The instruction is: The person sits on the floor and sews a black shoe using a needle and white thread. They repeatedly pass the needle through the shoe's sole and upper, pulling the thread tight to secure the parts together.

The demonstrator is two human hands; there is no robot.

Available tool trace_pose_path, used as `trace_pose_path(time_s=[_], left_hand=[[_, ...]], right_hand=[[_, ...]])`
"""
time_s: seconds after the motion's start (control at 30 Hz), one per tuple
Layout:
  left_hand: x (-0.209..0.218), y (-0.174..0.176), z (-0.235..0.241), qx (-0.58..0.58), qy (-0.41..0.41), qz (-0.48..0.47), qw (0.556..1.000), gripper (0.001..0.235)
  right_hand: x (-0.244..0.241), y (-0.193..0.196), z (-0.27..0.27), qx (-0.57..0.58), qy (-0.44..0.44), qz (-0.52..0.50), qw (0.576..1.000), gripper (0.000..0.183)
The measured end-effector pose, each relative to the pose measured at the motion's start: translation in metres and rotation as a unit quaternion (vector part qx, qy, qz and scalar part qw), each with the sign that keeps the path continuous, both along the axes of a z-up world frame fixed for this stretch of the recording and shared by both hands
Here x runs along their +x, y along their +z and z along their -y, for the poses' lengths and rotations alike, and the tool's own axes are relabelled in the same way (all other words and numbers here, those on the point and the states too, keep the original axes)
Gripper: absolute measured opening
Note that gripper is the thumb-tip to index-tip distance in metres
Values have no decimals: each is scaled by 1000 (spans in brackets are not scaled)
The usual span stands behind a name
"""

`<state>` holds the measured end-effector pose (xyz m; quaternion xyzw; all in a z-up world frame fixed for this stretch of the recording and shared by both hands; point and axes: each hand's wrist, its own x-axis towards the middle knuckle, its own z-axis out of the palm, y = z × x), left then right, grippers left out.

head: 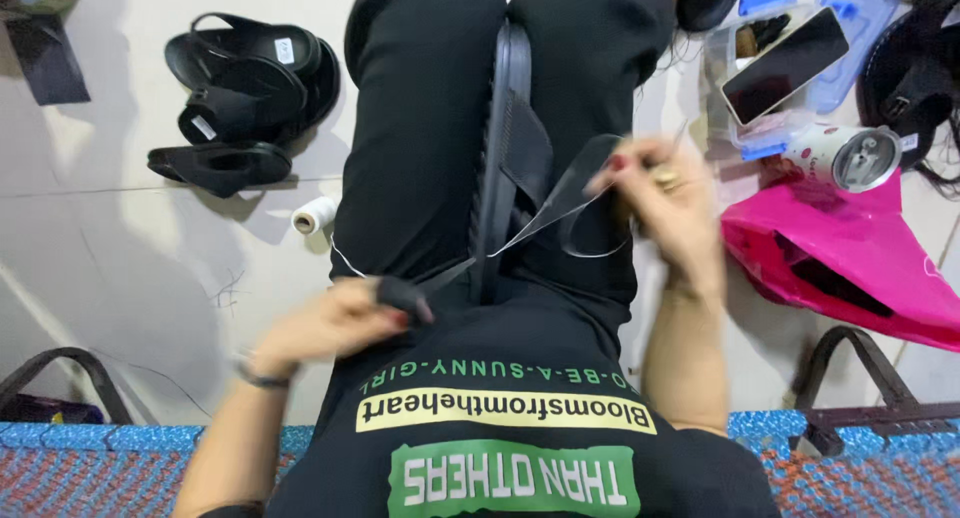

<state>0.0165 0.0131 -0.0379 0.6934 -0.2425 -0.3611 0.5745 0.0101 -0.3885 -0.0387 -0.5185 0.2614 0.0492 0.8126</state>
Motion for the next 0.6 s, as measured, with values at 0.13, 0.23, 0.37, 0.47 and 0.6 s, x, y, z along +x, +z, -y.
trace_pose_path(time_s=[0.13, 0.23, 0.37, 0.47, 0.6], left_hand=[[30, -34, -85, 482, 122, 84, 864, 34], [78, 16, -10, 498, 100, 294, 810, 46], [72, 40, 79, 241, -38, 333, 911, 119], [73, 34, 100, 228, -91, 343, 907, 129], [71, 26, 105, 222, -91, 375, 895, 123]], right_hand=[[-12, 51, 43, -539, 304, 81, 781, 49], [-20, 63, 15, -551, 473, 161, 668, 50], [-14, 65, -12, -603, 541, 179, 558, 49], [-12, 65, -14, -607, 539, 175, 558, 49], [-6, 69, -15, -600, 538, 187, 562, 49]])
